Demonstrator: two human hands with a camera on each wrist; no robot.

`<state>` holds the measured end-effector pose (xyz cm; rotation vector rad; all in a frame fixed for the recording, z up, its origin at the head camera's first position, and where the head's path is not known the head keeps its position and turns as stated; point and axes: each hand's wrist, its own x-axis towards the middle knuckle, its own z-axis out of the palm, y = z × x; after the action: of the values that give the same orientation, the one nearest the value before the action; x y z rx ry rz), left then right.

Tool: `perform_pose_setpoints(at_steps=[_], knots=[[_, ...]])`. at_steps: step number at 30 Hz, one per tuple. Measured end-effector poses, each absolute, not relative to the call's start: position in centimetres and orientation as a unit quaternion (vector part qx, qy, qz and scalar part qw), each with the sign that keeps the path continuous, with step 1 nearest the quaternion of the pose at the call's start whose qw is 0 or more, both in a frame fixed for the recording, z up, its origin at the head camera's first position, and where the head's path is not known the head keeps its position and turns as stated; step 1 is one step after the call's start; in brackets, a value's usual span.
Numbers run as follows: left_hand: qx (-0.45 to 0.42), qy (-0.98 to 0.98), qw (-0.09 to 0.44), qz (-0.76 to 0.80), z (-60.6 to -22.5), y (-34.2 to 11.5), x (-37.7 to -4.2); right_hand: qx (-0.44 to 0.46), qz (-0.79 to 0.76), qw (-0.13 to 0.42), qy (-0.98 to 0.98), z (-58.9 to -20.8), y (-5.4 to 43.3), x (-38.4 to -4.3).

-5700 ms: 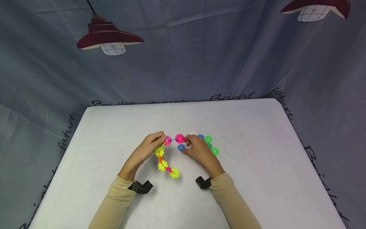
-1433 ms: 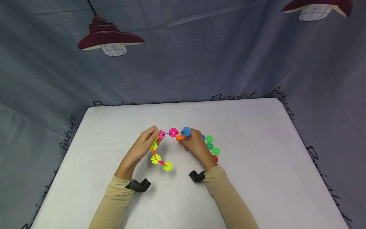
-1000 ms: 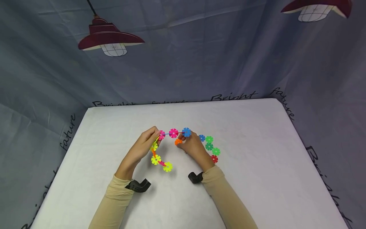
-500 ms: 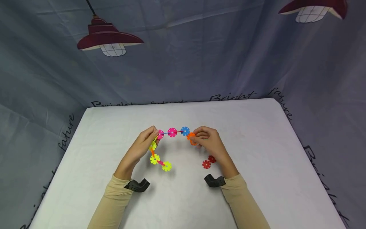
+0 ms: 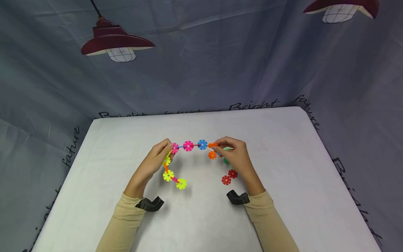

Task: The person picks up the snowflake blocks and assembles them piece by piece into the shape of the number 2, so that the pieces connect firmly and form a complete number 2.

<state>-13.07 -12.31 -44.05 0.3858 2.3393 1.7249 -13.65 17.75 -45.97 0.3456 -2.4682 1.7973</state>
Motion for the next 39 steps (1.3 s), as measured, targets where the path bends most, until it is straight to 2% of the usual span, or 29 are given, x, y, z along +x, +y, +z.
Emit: perform_pose_setpoints(at_steps=[7, 19, 32, 39], knots=[[0.136, 0.791, 0.111, 0.586, -44.07, -12.30, -13.12, 0.118, 0.565, 0.054, -0.815, -46.19, 17.77, -13.59], [0.136, 0.792, 0.120, 0.583, -44.15, -12.36, -13.10, 0.182, 0.505, 0.125, -0.835, -46.17, 17.74, -13.61], [0.135, 0.790, 0.123, 0.585, -44.23, -12.31, -13.13, 0.195, 0.505, 0.130, -0.830, -46.23, 18.00, -13.61], [0.132, 0.788, 0.131, 0.587, -44.23, -12.25, -13.05, 0.236, 0.488, 0.149, -0.827, -46.55, 18.05, -13.80]])
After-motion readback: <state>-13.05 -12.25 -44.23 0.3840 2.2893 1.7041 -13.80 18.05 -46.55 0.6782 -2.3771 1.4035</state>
